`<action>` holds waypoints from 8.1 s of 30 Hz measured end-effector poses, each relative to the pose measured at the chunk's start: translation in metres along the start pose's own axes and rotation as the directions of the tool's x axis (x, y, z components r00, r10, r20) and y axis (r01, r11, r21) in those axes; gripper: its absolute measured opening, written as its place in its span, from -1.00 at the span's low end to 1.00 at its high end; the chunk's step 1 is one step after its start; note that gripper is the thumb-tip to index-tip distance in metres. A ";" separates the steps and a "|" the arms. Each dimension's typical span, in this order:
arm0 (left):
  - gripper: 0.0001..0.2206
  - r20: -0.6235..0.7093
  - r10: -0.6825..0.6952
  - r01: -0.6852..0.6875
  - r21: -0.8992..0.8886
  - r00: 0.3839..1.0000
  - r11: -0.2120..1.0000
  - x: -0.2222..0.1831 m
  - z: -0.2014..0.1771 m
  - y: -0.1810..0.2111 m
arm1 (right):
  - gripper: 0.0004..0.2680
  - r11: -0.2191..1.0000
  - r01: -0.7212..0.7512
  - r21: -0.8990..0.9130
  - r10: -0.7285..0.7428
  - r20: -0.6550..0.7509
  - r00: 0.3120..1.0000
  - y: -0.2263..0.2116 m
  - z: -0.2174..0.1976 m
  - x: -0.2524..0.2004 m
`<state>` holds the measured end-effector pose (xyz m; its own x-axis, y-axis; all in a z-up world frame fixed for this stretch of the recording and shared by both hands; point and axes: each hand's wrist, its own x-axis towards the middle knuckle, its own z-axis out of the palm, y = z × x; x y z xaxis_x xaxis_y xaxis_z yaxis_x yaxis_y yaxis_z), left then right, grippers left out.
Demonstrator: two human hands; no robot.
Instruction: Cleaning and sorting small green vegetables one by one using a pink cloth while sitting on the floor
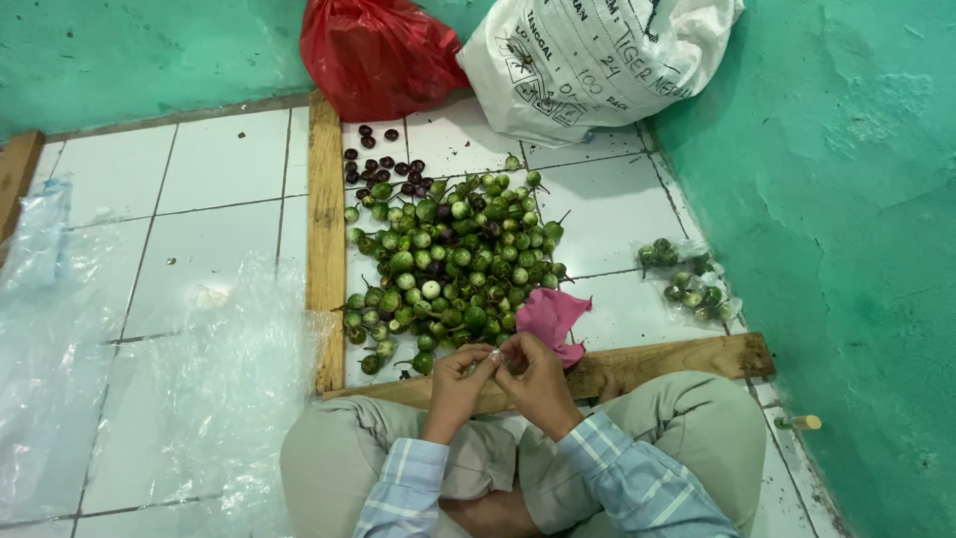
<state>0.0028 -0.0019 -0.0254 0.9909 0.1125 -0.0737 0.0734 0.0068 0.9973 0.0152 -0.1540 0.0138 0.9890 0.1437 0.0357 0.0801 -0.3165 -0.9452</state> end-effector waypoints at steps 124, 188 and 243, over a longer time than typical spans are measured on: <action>-0.71 0.134 -0.047 -0.049 0.629 0.990 0.776 0.026 0.071 -0.002 | -0.59 0.705 -0.289 -0.648 0.395 0.020 0.918 0.045 -0.211 0.092; -0.40 0.087 -0.371 0.381 -0.240 0.924 0.893 0.016 0.049 0.008 | -0.47 0.942 -0.320 0.100 0.311 0.096 0.946 0.008 -0.041 0.044; -0.73 -0.090 0.379 -0.373 0.081 0.921 0.924 0.026 0.037 0.045 | -0.55 0.993 -0.002 -0.121 -0.018 -0.161 0.987 -0.021 -0.028 0.032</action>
<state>0.0363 -0.0356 0.0174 0.9303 0.1953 0.3106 -0.2925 -0.1161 0.9492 0.0485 -0.1688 0.0433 0.9946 -0.0040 0.1041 0.0924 -0.4281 -0.8990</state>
